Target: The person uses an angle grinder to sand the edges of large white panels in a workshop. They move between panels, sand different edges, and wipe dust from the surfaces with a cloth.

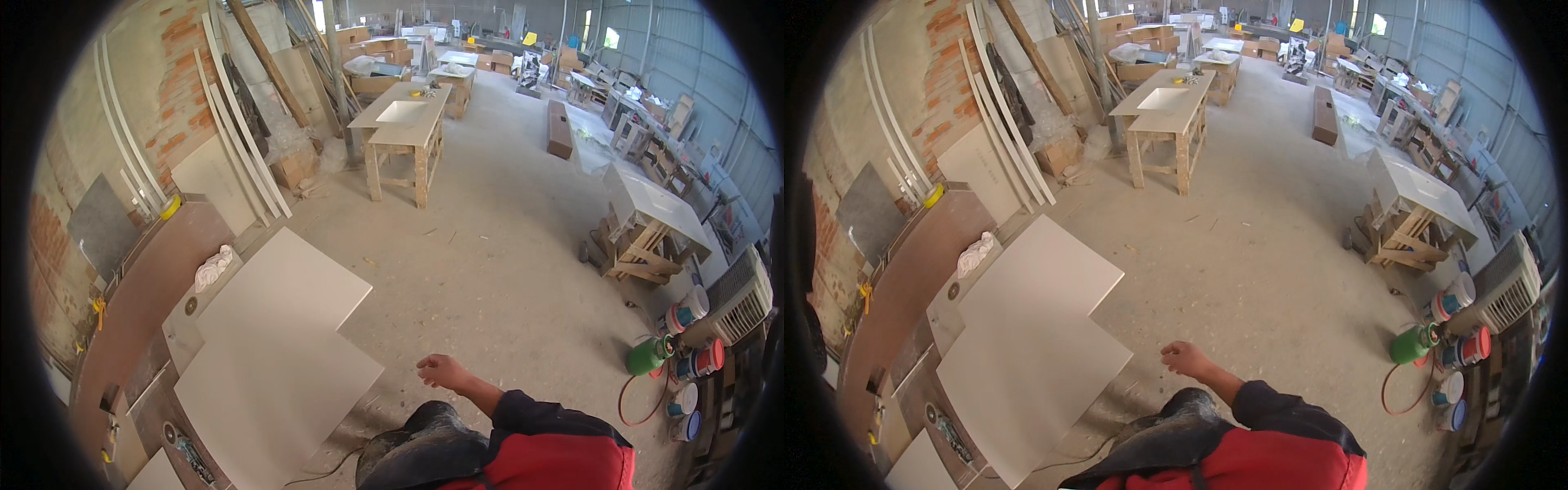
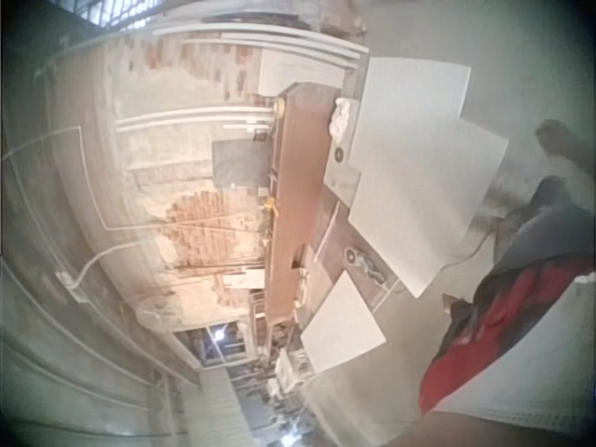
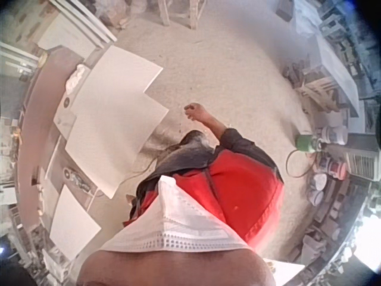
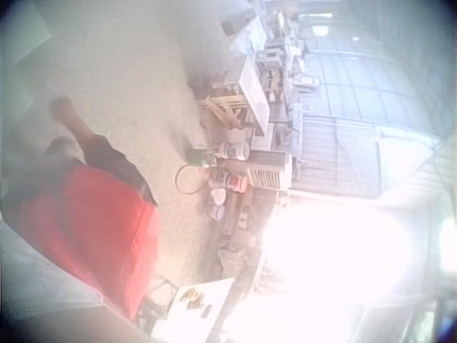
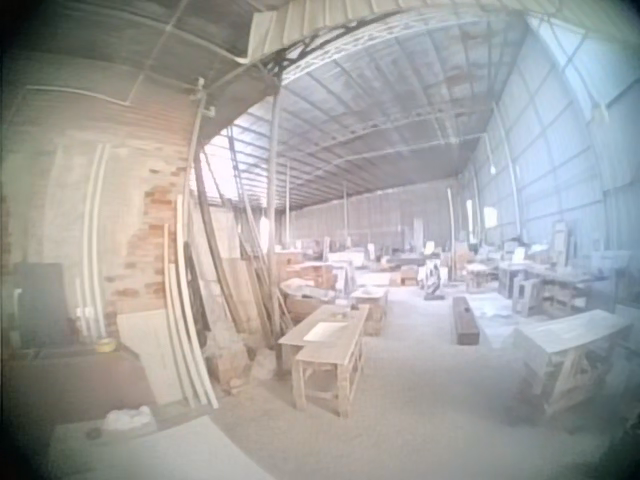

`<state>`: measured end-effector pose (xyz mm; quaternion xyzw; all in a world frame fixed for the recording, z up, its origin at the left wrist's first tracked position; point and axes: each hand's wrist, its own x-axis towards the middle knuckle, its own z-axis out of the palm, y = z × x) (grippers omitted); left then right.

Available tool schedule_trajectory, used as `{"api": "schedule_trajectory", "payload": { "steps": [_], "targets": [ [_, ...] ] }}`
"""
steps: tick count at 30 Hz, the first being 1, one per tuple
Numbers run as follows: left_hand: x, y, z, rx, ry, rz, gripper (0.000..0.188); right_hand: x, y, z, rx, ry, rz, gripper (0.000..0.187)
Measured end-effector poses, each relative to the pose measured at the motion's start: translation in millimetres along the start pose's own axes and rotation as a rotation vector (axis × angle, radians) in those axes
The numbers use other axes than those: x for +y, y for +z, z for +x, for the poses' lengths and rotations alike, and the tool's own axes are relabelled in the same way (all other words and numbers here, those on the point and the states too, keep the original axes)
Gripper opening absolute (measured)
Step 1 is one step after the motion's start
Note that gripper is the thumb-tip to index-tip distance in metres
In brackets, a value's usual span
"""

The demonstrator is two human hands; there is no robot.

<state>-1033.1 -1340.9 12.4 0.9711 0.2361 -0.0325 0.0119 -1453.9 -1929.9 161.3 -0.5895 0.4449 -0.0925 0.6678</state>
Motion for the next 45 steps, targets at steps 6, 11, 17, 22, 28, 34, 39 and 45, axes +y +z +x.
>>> {"api": "schedule_trajectory", "payload": {
  "steps": [6, 11, 17, 22, 28, 34, 39, 45],
  "targets": [
    [33.1, -9.9, -0.8, -0.023, 0.041, 0.020, 0.058, 30.7, 46.4, 109.0, 0.187, -0.066, -0.420, 0.081],
    [39.9, -2.9, 24.9, -0.037, 0.027, 0.012, 0.060, 33.5, 100.7, 166.1, -0.041, 0.035, -0.513, 0.098],
    [37.3, 9.9, 65.3, -0.043, 0.005, -0.010, 0.064, 38.7, 117.7, 207.2, -0.173, 0.062, -0.574, 0.102],
    [19.1, 14.7, 90.3, -0.021, -0.044, -0.022, 0.066, 42.2, 134.0, 230.4, -0.129, 0.086, -0.590, 0.104],
    [11.8, 26.7, 103.3, -0.081, 0.001, 0.017, 0.056, 49.8, 127.2, 236.7, -0.098, 0.148, -0.547, 0.104],
    [-6.8, 45.9, 121.3, -0.176, 0.385, 0.172, 0.051, 20.3, 129.2, 204.1, 0.033, 0.149, -0.424, 0.099],
    [-11.5, 37.6, 122.5, -0.136, 0.324, -0.196, 0.062, -0.4, 127.2, 181.8, -0.048, 0.193, -0.507, 0.091],
    [2.3, -6.5, 79.6, -0.193, 0.105, -0.331, 0.071, -14.1, 132.1, 176.2, -0.001, 0.258, -0.442, 0.086]
  ]
}}
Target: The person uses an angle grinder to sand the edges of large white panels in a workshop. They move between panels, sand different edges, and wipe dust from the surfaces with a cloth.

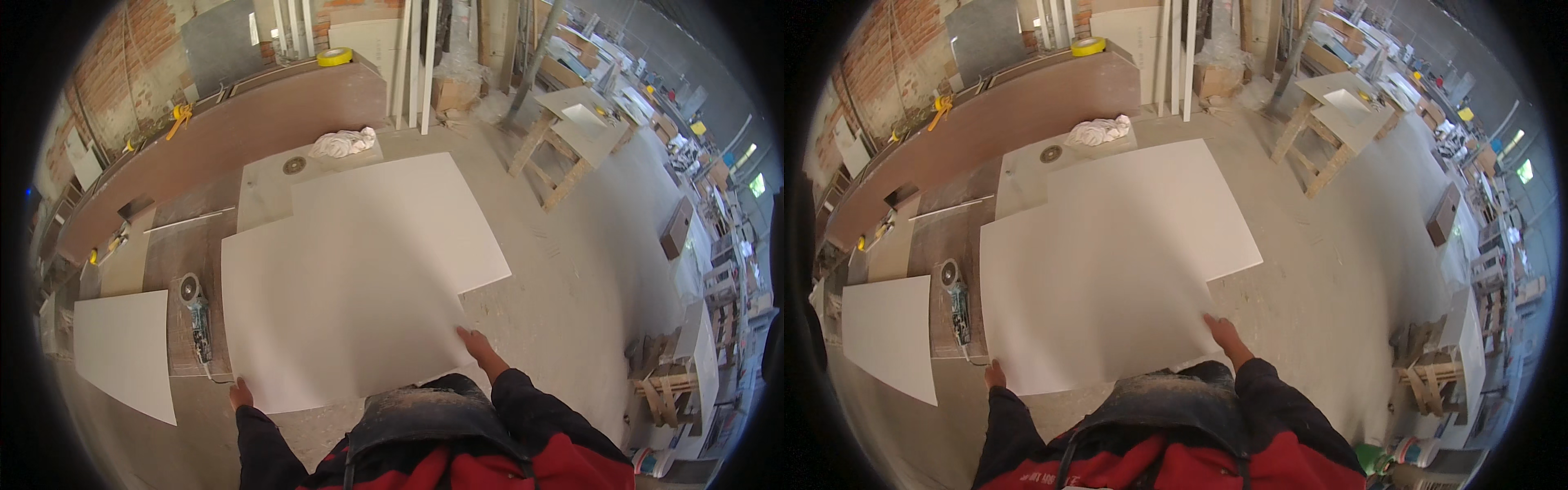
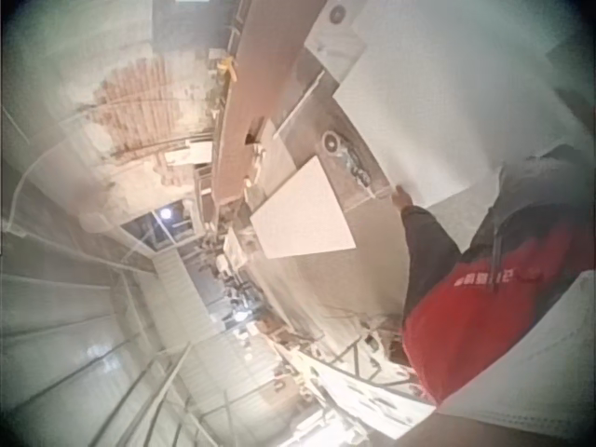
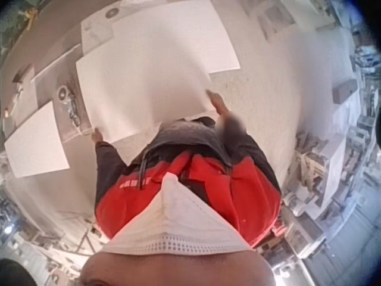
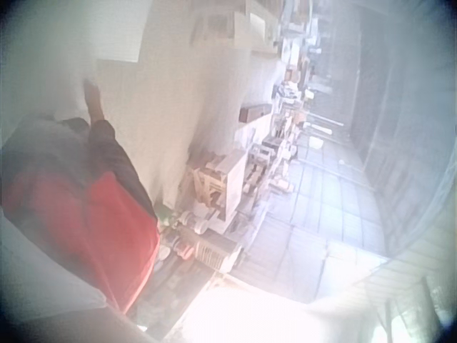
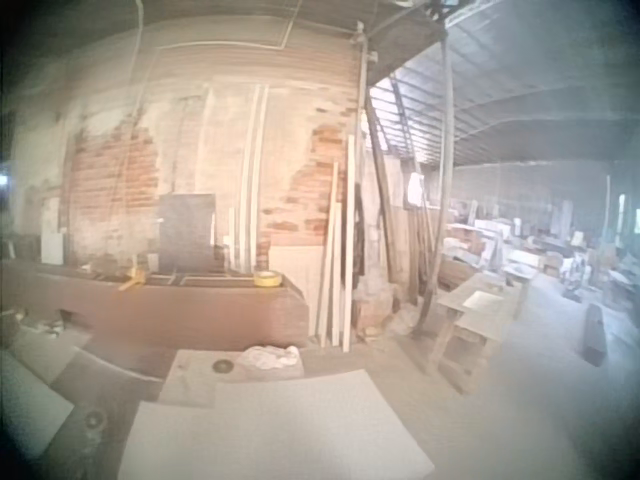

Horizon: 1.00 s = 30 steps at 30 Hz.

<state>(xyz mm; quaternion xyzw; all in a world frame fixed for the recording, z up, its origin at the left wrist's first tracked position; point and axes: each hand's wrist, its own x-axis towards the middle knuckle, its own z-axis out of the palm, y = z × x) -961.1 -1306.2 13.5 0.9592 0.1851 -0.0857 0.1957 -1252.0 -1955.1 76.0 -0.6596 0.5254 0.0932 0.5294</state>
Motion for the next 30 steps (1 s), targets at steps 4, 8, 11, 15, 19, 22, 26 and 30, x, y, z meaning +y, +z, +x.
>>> {"api": "schedule_trajectory", "payload": {
  "steps": [4, 8, 11, 15, 19, 22, 26, 30],
  "targets": [
    [77.5, -1.3, -47.6, 0.073, -0.030, 0.111, 0.070, 18.6, -34.7, 27.2, 0.010, -0.032, -0.251, 0.081],
    [145.4, -12.8, -32.3, 0.284, 0.264, -0.022, 0.063, -60.4, -48.9, 48.5, 0.307, -0.255, -0.449, 0.067],
    [207.3, -1.6, 10.0, 0.284, 0.470, -0.087, 0.058, -184.0, -60.0, 67.0, 0.345, -0.318, -0.445, 0.061],
    [250.2, 20.0, 54.2, 0.215, 0.456, 0.000, 0.057, -325.7, -29.9, 134.3, 0.305, -0.559, -0.407, 0.075],
    [253.5, 30.3, 54.8, 0.267, 0.465, 0.071, 0.053, -438.9, 22.5, 231.7, 0.257, -0.724, -0.584, 0.096],
    [248.6, 28.3, 51.1, 0.247, 0.444, 0.090, 0.052, -523.1, 84.5, 290.1, 0.236, -0.737, -0.749, 0.107],
    [253.3, 25.6, 53.8, 0.212, 0.484, 0.053, 0.053, -601.1, 145.5, 362.3, 0.165, -0.715, -0.476, 0.120],
    [254.4, 8.4, 49.6, 0.163, 0.455, 0.090, 0.055, -631.6, 190.6, 422.7, 0.308, -0.745, -0.532, 0.123]
  ]
}}
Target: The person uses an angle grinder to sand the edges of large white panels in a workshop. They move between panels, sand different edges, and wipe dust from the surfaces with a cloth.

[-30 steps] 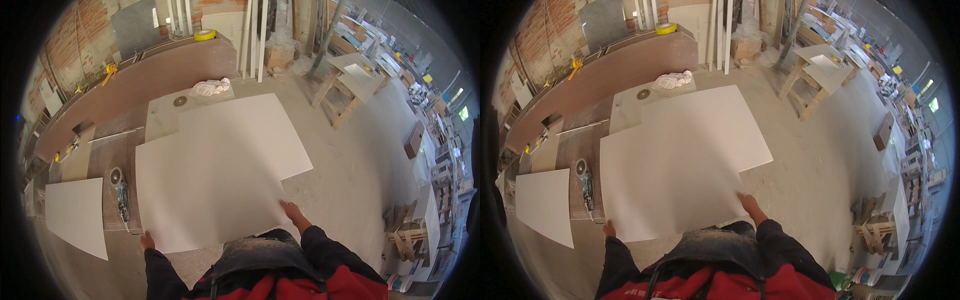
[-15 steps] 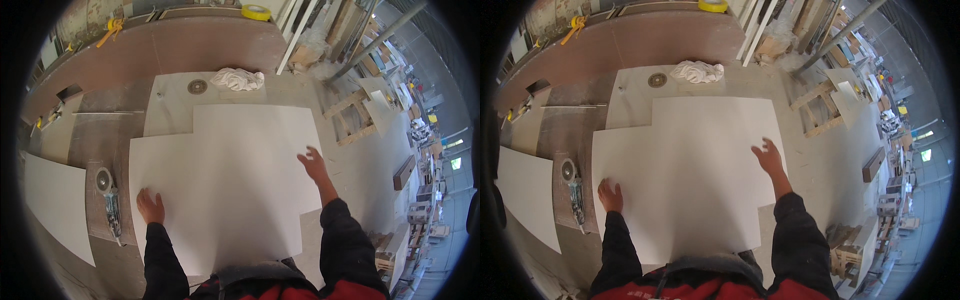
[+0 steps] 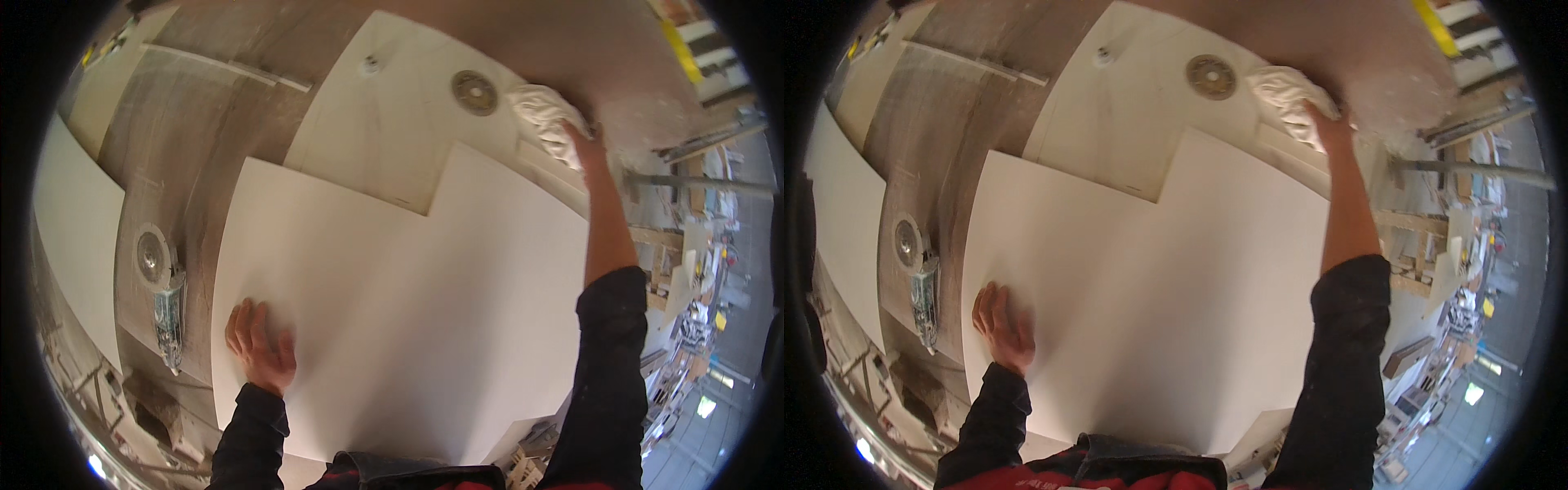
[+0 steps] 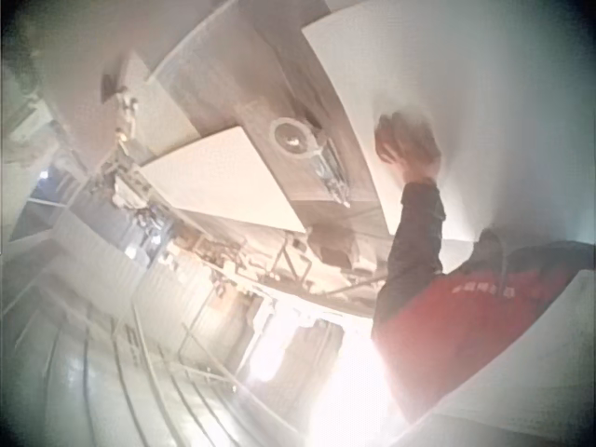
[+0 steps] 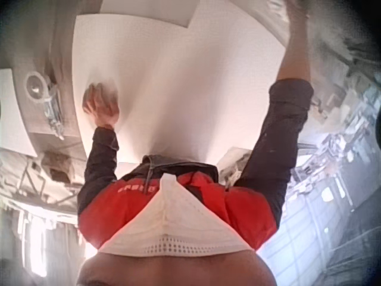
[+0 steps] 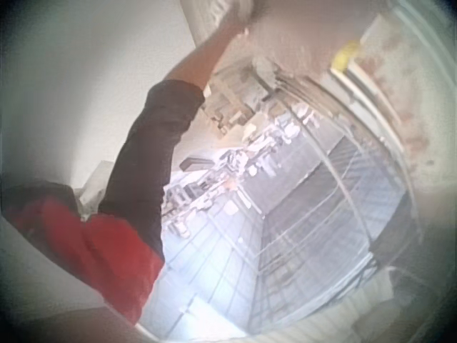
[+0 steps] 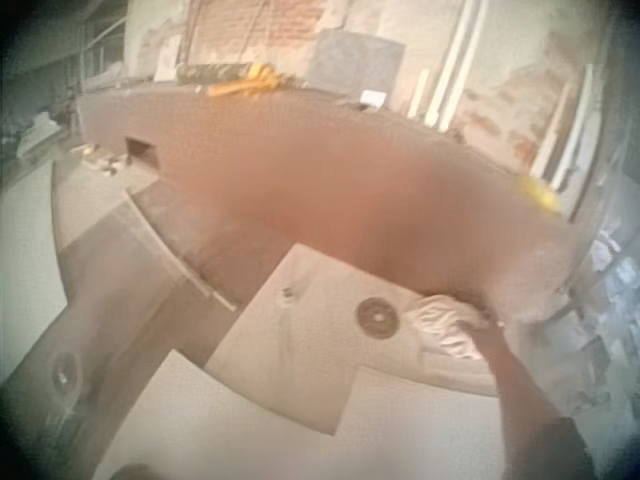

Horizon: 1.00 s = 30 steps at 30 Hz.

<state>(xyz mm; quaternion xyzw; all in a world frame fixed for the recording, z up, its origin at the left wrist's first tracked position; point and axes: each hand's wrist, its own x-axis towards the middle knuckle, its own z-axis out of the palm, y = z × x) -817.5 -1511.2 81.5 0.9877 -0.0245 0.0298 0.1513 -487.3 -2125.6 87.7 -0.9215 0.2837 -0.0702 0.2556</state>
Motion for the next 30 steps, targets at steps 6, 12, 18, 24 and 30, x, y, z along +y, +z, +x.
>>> {"api": "schedule_trajectory", "payload": {
  "steps": [6, 12, 18, 24, 30],
  "targets": [
    [1.0, 1.3, 2.7, -0.024, 0.049, 0.000, 0.057, 1.7, 20.8, 3.2, 0.172, -0.021, -0.064, 0.076],
    [0.3, 2.7, 5.6, -0.049, 0.055, 0.014, 0.059, -0.8, -109.0, -78.6, 0.407, -0.346, 0.154, 0.040],
    [-0.5, 7.9, 4.6, -0.033, 0.051, 0.008, 0.061, 92.9, -242.2, -248.4, 0.118, -0.243, 0.078, 0.070],
    [1.2, 7.5, -0.1, -0.037, 0.026, 0.026, 0.061, 113.7, -165.8, -346.6, -0.265, 0.338, 0.436, 0.113],
    [-2.8, 10.3, 0.2, -0.028, 0.065, 0.002, 0.059, 159.7, -44.2, -325.1, 0.256, 0.082, -0.291, 0.087]
  ]
}}
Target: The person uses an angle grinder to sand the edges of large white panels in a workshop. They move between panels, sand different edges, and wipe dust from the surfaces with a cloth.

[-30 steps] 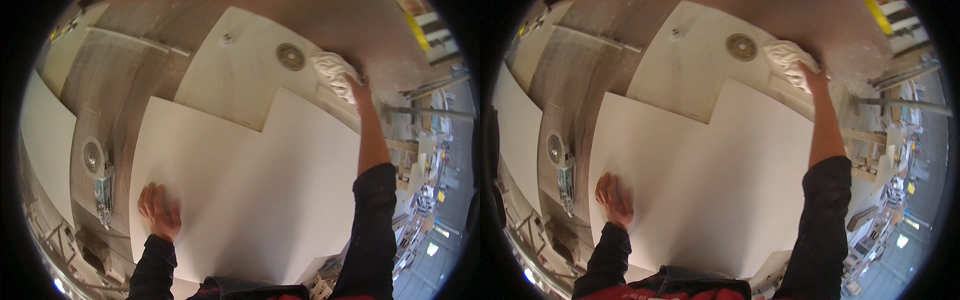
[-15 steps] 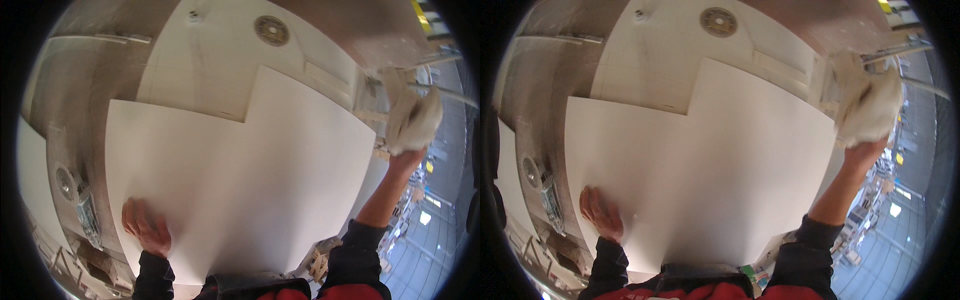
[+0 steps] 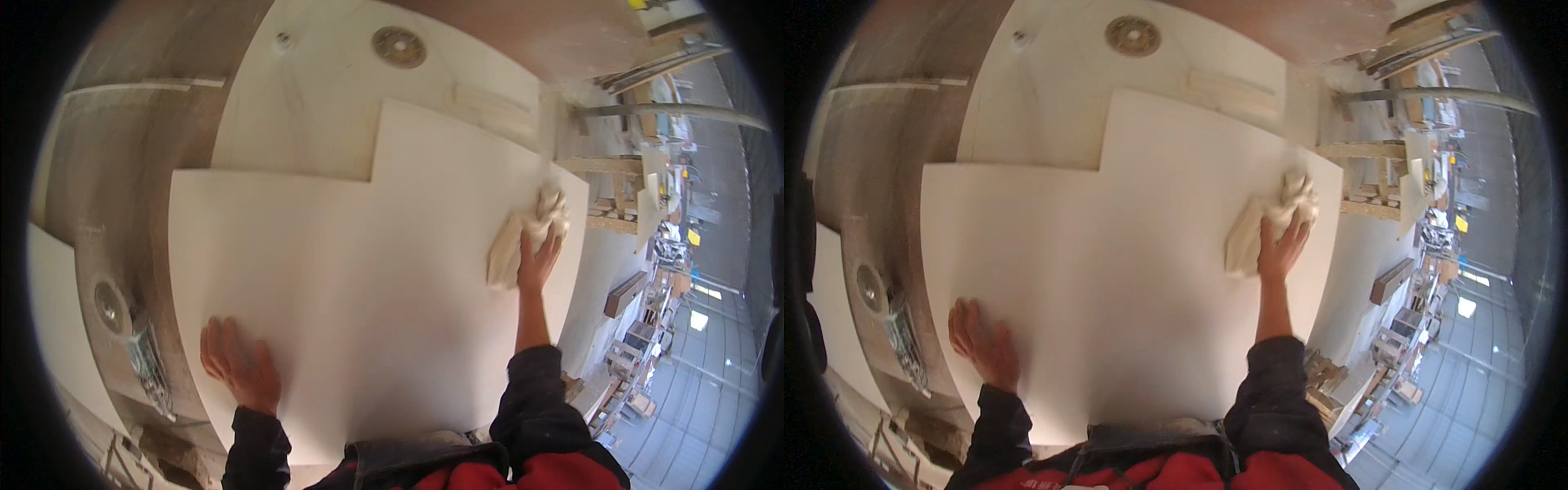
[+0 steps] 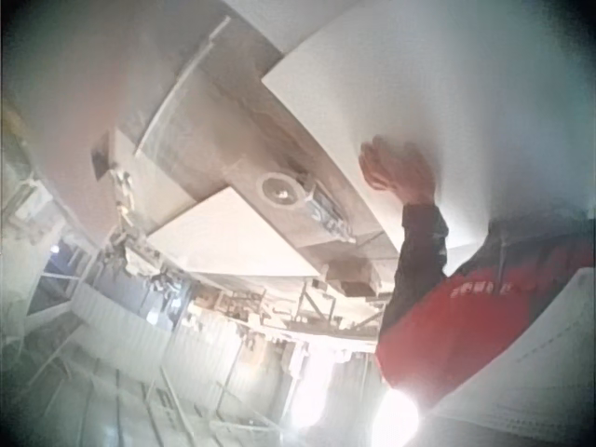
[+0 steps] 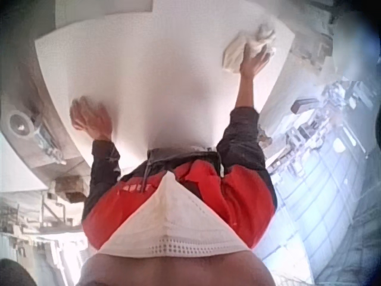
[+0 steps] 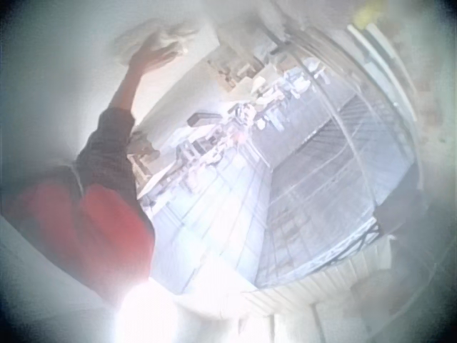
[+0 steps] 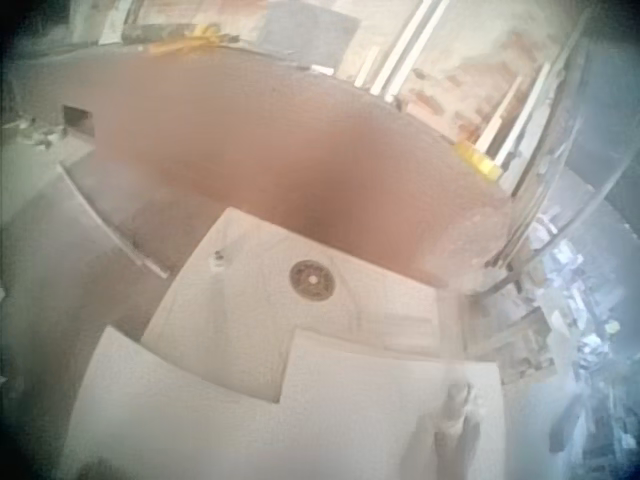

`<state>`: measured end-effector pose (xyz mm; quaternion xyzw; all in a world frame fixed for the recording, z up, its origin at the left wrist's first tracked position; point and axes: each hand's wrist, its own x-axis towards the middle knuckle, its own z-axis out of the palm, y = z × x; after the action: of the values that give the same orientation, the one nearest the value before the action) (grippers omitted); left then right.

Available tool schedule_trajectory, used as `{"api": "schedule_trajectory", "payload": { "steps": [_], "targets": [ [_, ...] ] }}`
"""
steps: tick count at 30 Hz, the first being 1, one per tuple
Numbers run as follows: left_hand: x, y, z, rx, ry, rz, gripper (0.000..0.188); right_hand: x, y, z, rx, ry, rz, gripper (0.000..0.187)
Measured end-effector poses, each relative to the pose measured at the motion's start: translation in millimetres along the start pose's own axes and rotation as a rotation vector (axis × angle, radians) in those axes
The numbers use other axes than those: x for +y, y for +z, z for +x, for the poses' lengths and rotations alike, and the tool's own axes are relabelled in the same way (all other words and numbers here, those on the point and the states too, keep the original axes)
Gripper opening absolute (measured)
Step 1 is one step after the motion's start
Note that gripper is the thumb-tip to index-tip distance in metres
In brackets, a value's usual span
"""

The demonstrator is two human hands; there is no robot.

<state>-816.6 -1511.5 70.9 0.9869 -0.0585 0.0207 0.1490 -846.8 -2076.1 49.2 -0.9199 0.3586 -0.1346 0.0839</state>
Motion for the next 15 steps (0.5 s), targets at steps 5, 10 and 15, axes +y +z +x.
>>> {"api": "schedule_trajectory", "payload": {
  "steps": [5, 10, 15],
  "targets": [
    [6.2, -2.2, 5.0, 0.005, -0.004, 0.007, 0.061, -132.9, 36.0, 54.7, -0.149, -0.432, 0.176, 0.087],
    [3.3, 1.1, 3.4, 0.040, -0.001, -0.031, 0.059, -270.0, 38.2, 17.6, -0.271, -0.774, 0.185, 0.087],
    [5.8, -4.8, 6.5, -0.010, -0.020, -0.023, 0.062, -319.8, 22.1, -90.1, -0.387, -0.780, 0.205, 0.089]
  ]
}}
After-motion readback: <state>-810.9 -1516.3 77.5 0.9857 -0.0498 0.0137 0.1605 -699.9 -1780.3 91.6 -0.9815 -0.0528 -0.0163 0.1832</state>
